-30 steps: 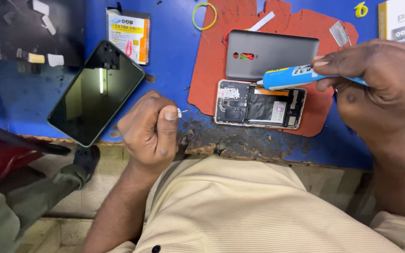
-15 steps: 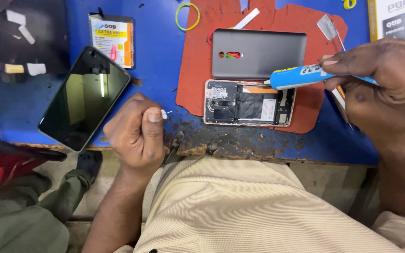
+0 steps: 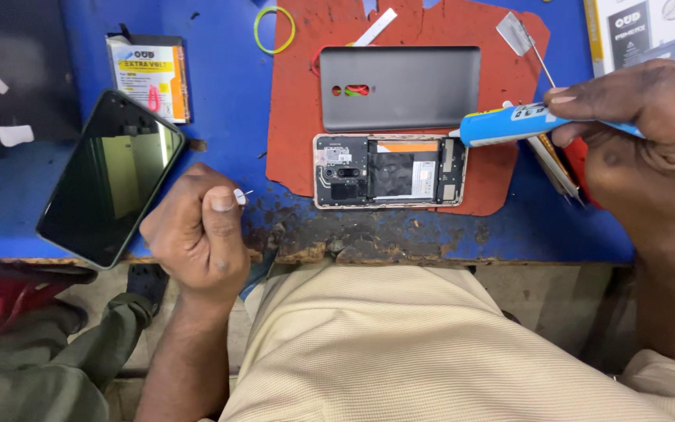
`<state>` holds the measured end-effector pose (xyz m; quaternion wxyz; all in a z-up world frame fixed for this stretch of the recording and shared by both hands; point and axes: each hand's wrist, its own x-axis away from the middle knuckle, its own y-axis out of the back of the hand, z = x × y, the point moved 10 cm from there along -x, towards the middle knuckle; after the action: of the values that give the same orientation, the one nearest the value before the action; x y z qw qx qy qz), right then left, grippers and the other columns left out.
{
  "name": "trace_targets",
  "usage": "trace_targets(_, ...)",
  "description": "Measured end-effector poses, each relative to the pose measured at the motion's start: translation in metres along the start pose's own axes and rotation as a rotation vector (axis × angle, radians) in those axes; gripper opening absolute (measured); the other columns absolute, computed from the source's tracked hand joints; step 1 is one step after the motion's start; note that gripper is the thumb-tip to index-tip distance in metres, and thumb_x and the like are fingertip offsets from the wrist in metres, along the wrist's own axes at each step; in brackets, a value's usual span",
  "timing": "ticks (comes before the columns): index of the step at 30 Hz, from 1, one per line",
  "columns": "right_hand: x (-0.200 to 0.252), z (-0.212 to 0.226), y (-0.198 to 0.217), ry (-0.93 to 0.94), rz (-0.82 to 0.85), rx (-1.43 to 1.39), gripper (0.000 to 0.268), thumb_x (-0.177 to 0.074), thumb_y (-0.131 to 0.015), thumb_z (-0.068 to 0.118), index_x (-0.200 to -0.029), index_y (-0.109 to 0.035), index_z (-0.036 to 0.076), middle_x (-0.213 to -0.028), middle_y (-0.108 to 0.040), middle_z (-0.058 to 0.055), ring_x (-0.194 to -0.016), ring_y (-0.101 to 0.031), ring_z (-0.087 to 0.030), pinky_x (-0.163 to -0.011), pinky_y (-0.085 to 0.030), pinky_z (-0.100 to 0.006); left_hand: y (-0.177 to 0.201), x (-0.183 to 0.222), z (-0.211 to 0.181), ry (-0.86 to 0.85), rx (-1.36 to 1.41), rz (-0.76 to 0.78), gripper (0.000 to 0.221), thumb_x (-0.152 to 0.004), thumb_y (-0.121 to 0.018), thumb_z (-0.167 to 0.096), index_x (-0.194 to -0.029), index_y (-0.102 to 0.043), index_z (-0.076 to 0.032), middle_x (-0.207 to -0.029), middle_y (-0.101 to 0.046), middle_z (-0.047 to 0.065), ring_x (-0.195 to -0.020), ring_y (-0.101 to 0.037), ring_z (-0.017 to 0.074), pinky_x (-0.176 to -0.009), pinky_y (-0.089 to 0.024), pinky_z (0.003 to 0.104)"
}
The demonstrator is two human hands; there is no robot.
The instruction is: The person uses a small screwdriver to adjust internal components of a disassembled smartphone. They then test the device by turning it on and interacting with the touchscreen. Finally, they apply a small amount of adhesive to the phone's frame.
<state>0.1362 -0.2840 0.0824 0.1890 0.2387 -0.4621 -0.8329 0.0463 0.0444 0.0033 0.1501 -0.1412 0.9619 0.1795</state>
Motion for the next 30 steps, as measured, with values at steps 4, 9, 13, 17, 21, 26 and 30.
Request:
trace_targets(4, 0.008, -0.012, 0.002, -0.035, -0.004, -0.002, 0.02, -0.104, -0.065, -0.028, -0.104, -0.065, -0.007, -0.101, -0.072, -0.02, -0.096, -0.075, -0.025, -0.092, -0.063, -0.032, -0.001, -0.001, 0.0, -0.006, -0.005, 0.002, 0.032, -0.117, -0.054, -0.014, -0.091, -0.059, 0.004, -0.074, -0.058, 0.01, -0.062, -0.054, 0.0147, -0.058, -0.04, 0.027)
trace_targets(9, 0.017, -0.018, 0.006, -0.073, -0.03, -0.031, 0.02, -0.107, -0.064, -0.028, -0.106, -0.064, -0.008, -0.109, -0.072, -0.022, -0.093, -0.074, -0.022, -0.089, -0.062, -0.029, -0.001, 0.0, 0.001, 0.006, 0.014, -0.005, 0.041, -0.119, -0.053, -0.019, -0.086, -0.056, 0.005, -0.072, -0.057, 0.009, -0.061, -0.053, 0.0137, -0.058, -0.039, 0.026)
trace_targets(13, 0.021, -0.015, 0.009, -0.058, -0.044, 0.042, 0.018, -0.107, -0.071, -0.023, -0.103, -0.064, -0.008, -0.106, -0.073, -0.022, -0.094, -0.074, -0.025, -0.089, -0.062, -0.031, -0.002, 0.001, 0.003, 0.005, 0.038, -0.01, 0.041, -0.12, -0.053, -0.022, -0.088, -0.055, 0.004, -0.072, -0.057, 0.009, -0.061, -0.053, 0.0128, -0.057, -0.04, 0.025)
trace_targets(17, 0.023, -0.014, 0.01, -0.037, -0.043, 0.031, 0.018, -0.106, -0.07, -0.024, -0.103, -0.063, -0.008, -0.105, -0.072, -0.02, -0.096, -0.075, -0.024, -0.092, -0.062, -0.03, -0.002, 0.002, 0.003, -0.001, 0.037, -0.01, 0.043, -0.12, -0.053, -0.023, -0.086, -0.055, 0.004, -0.071, -0.058, 0.009, -0.061, -0.054, 0.0124, -0.057, -0.04, 0.025)
trace_targets(21, 0.029, -0.021, 0.009, -0.118, -0.052, -0.045, 0.016, -0.106, -0.065, -0.023, -0.106, -0.065, -0.007, -0.109, -0.073, -0.02, -0.094, -0.075, -0.021, -0.09, -0.063, -0.028, -0.002, 0.003, 0.004, -0.001, 0.033, -0.012, 0.044, -0.12, -0.053, -0.023, -0.086, -0.055, 0.004, -0.071, -0.058, 0.009, -0.061, -0.053, 0.0123, -0.057, -0.04, 0.025)
trace_targets(26, 0.032, -0.013, 0.009, -0.086, -0.026, 0.027, 0.021, -0.104, -0.065, -0.026, -0.109, -0.067, -0.005, -0.107, -0.073, -0.018, -0.096, -0.075, -0.021, -0.093, -0.062, -0.029, -0.002, 0.004, 0.006, -0.008, 0.041, -0.016, 0.045, -0.121, -0.053, -0.023, -0.086, -0.055, 0.005, -0.072, -0.058, 0.009, -0.062, -0.054, 0.0126, -0.058, -0.04, 0.025)
trace_targets(30, 0.029, -0.003, 0.011, -0.089, -0.023, 0.032, 0.021, -0.101, -0.068, -0.026, -0.106, -0.067, -0.005, -0.103, -0.072, -0.018, -0.091, -0.075, -0.022, -0.088, -0.061, -0.03, -0.001, 0.005, 0.006, -0.013, 0.026, -0.018, 0.045, -0.121, -0.053, -0.023, -0.086, -0.056, 0.005, -0.072, -0.058, 0.009, -0.062, -0.053, 0.0121, -0.058, -0.04, 0.025)
